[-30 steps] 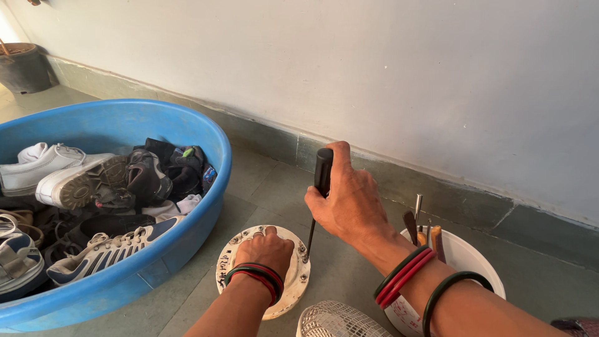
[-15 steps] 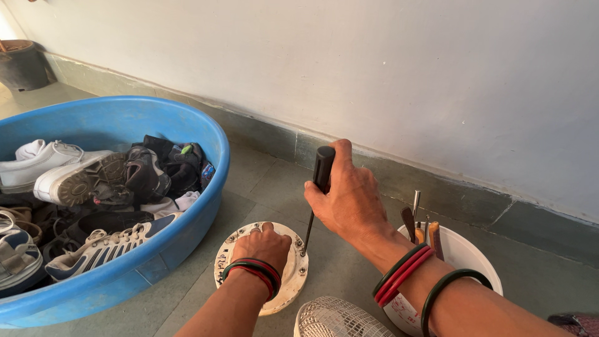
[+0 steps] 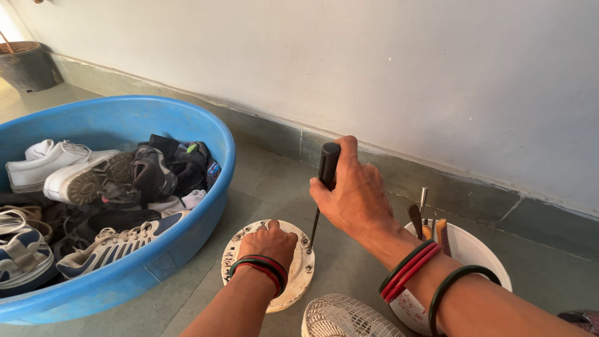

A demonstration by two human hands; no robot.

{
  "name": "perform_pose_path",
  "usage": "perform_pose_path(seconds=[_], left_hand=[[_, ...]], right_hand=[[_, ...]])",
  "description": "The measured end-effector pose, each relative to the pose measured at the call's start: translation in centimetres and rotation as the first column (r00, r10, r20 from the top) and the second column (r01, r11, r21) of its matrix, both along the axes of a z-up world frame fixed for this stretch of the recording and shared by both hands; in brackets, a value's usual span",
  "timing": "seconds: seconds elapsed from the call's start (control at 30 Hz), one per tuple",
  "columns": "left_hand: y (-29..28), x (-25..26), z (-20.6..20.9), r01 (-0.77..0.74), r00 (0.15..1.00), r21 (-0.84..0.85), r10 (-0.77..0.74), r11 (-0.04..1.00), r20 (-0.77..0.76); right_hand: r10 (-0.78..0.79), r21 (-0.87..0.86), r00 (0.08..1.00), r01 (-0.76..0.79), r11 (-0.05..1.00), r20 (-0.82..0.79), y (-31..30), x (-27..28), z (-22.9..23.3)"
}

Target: The person uses a screwdriver to remove multiple screws from the base of an electric fan. They loosen and remove each screw one by one, placing them on the floor, and occasionally adjust the fan base with their hands.

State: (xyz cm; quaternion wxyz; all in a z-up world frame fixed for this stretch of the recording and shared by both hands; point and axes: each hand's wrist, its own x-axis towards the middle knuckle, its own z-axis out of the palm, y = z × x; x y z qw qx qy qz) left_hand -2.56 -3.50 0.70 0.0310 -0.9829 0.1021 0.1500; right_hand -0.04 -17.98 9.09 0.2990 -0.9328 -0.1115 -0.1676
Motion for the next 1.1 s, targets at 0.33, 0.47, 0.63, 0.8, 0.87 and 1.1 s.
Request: perform_pose_path(seconds=[0.33,0.47,0.63,0.8,0.87,1.1], left_hand=[[0.1,1.2,-2.1,-0.169,0.984,-0.159,0.176,0.973,0.027],[0.1,0.7,-2.6,-0.152,0.985,-0.151,0.161,0.977,0.053],[-0.3,0.9,-2.7,-0.174,0.982,-0.144,0.182,0.974,0.041],[-0.4,0.9,-2.5,-0.158,0.982,-0.151,0.171,0.976,0.077],[-0.3,0.8,-2.3,-0.184,0.979,-0.148,0.195,0.972,0.064],[-0.9,0.3,-2.3,-0.245,0.962,-0.116,0.257,0.962,0.096]], right_hand=[[-0.05,0.012,0.999,0.051,0.999,-0.022,0.1,-0.2,-0.5],[-0.058,0.015,0.997,0.059,0.998,-0.045,0.3,-0.5,-0.3],[-0.03,0.018,0.998,0.031,0.999,-0.054,0.6,-0.2,-0.4],[0.078,0.037,0.996,-0.077,0.996,-0.035,1.0,0.1,-0.5],[0.089,0.046,0.996,-0.087,0.995,-0.025,1.2,0.1,-0.5],[0.054,0.062,0.991,-0.062,0.996,0.122,1.5,-0.4,-1.2]])
